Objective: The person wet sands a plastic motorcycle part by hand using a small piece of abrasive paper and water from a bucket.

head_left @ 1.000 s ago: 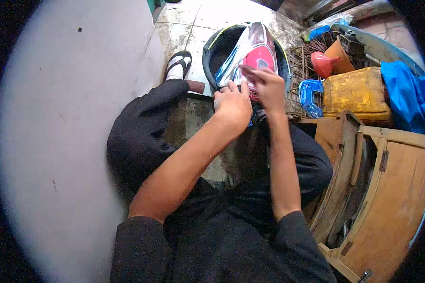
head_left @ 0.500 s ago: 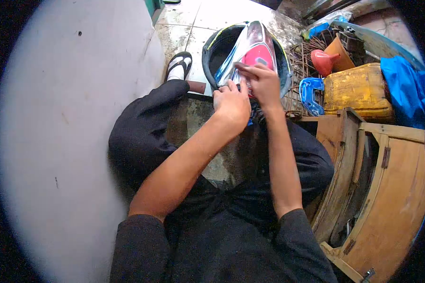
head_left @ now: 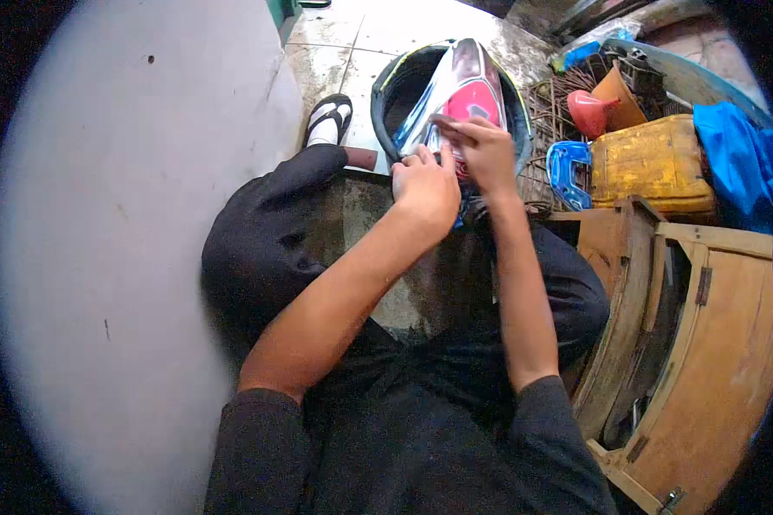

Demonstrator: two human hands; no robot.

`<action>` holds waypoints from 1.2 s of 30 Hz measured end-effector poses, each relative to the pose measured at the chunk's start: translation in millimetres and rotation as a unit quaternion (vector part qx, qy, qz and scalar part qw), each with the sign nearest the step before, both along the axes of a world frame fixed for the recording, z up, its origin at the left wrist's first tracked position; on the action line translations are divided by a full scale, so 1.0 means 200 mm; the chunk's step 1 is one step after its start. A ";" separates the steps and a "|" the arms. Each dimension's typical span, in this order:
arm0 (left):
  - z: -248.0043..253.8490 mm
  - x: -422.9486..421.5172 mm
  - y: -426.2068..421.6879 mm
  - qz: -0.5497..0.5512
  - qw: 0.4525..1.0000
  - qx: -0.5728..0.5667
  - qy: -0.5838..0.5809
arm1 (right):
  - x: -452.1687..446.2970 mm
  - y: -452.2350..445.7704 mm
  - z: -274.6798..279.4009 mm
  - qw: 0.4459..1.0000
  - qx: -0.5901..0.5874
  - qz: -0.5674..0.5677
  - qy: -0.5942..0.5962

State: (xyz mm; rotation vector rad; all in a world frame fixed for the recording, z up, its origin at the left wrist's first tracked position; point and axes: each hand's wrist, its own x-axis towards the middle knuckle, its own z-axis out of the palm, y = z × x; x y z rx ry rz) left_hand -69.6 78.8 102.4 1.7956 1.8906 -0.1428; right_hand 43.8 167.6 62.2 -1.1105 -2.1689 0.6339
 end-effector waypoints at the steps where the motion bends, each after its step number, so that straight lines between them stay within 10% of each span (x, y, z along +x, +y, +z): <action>1: -0.01 -0.01 0.00 -0.005 1.000 0.006 0.000 | -0.07 -0.01 0.02 0.999 0.014 0.003 -0.040; 36: -0.06 0.00 -0.03 -0.025 0.995 0.090 0.027 | 0.01 0.09 -0.04 0.997 0.052 0.052 -0.036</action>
